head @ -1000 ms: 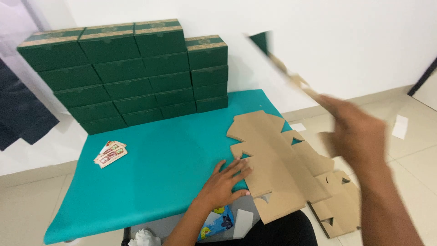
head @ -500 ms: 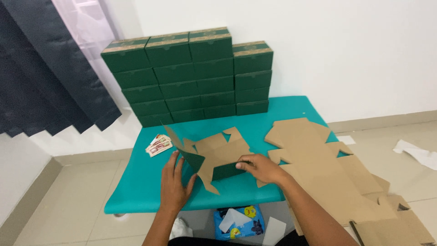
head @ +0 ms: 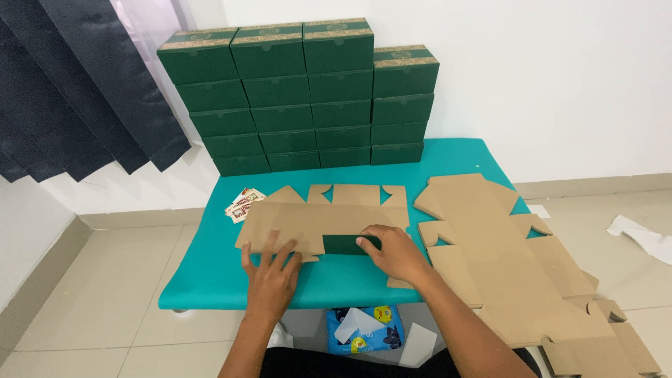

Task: The person assembles flat cardboard pieces into green boxes on a teal table. They fold the cardboard, insert small packets, close the boxes, and stack them with others.

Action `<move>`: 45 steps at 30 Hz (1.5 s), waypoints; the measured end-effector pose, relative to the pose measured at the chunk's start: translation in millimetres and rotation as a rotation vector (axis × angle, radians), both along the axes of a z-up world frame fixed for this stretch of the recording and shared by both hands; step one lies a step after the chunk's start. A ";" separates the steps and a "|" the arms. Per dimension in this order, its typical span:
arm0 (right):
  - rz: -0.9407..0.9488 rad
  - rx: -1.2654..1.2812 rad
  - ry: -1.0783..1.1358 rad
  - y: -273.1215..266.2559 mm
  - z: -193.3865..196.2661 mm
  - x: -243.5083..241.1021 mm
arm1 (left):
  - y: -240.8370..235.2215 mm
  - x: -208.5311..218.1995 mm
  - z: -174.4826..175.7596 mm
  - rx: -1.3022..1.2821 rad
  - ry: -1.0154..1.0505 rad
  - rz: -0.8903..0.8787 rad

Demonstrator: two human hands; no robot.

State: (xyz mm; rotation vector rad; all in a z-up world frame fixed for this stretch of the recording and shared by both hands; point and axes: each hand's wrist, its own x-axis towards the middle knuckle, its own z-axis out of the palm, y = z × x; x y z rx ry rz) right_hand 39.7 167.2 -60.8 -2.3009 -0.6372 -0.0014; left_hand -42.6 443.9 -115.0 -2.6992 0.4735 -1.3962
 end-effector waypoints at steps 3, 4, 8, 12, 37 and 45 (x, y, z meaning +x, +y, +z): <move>0.098 -0.016 0.135 -6.0 -3.1 14.5 | 15.4 21.6 -14.1 -0.089 0.206 -0.178; 0.098 -0.016 0.137 -4.6 0.2 17.0 | 12.0 19.5 -2.9 -0.089 0.208 -0.178; 0.057 -0.054 0.300 4.0 5.1 28.6 | -3.2 17.2 30.2 -0.459 0.537 -0.207; 0.088 -0.029 0.281 17.8 34.4 9.3 | -21.1 17.3 53.9 -0.425 0.523 -0.250; 0.298 -0.116 0.228 -19.3 69.0 -36.5 | -62.6 61.7 85.3 -0.069 0.881 -0.276; 0.279 -0.564 -0.067 -77.1 28.3 -70.7 | -61.8 46.3 106.8 -0.197 1.213 -0.281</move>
